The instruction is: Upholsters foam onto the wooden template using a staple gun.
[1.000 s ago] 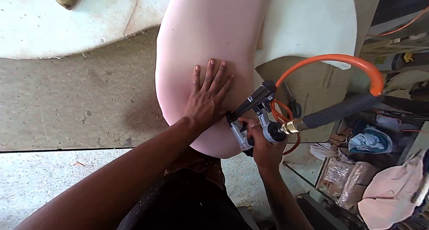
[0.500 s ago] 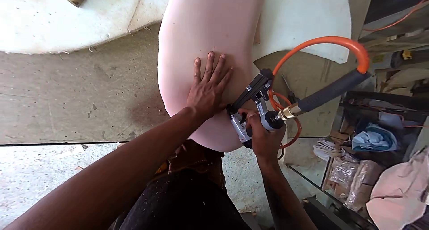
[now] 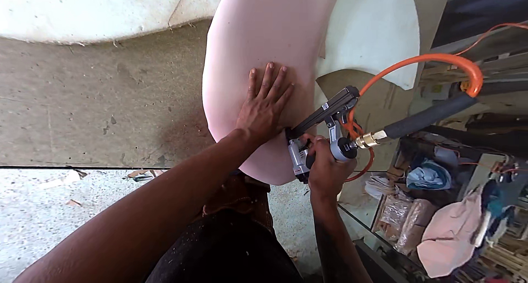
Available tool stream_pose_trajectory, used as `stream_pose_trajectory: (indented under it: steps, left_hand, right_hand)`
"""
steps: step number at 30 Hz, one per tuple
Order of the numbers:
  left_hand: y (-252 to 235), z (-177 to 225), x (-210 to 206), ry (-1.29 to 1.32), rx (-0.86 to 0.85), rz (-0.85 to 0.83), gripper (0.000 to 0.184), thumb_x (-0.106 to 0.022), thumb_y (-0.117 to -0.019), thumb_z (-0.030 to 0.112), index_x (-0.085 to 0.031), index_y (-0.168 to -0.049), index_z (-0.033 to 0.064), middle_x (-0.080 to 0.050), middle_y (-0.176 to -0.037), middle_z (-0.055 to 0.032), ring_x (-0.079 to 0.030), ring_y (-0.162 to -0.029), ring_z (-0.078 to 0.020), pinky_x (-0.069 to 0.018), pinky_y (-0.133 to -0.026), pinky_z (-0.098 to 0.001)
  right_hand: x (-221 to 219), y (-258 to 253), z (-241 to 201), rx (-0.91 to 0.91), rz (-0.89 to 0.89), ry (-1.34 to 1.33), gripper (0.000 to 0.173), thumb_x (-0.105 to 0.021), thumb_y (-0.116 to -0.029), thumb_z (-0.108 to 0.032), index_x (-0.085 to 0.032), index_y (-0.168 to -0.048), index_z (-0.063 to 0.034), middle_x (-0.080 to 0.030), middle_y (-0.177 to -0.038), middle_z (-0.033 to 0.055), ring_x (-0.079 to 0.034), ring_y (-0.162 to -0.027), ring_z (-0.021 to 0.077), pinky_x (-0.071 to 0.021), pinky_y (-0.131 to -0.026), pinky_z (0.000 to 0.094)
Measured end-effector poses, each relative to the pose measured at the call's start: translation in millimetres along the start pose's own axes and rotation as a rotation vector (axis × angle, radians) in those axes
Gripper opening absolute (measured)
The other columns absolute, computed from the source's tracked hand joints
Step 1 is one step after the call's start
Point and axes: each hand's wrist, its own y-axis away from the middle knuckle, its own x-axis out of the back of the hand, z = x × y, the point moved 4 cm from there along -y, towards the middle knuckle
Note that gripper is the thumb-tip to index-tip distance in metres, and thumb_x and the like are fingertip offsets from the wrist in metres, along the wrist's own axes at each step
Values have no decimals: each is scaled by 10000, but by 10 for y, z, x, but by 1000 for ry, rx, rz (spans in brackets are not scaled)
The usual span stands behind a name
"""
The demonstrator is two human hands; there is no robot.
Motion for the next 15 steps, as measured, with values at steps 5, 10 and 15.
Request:
stream_pose_trajectory:
  steps: [5,10,15]
  left_hand:
    - [5,2,2,-6,-13,-2,1069,-671,-797,687,-220,-1657,240,40,-1738,-110,121,-1576,-403,91,-1198,-733]
    - [-7,-4,-1,-6,-20,-1,1081,-678,-787,686,-217,-1658,241,44,-1737,-112,122,-1575,-409,90,-1191,-745]
    - [-10,0,-1,-20,-21,-24,1108,-691,-773,685,-197,-1662,244,63,-1736,-114,132,-1573,-410,96,-1185,-750]
  right_hand:
    - [-37,24,1,-30,44,45,138,-659,-984,-187,-701,-946,-61,-758,-841,89,-708,-660,222,-601,-606,404]
    - [-54,39,22,-44,39,83,136,-668,-983,-199,-703,-970,-68,-762,-861,74,-711,-671,213,-608,-620,408]
    - [-45,85,49,-40,43,67,150,-657,-993,-221,-703,-977,-80,-755,-854,65,-709,-678,206,-606,-617,389]
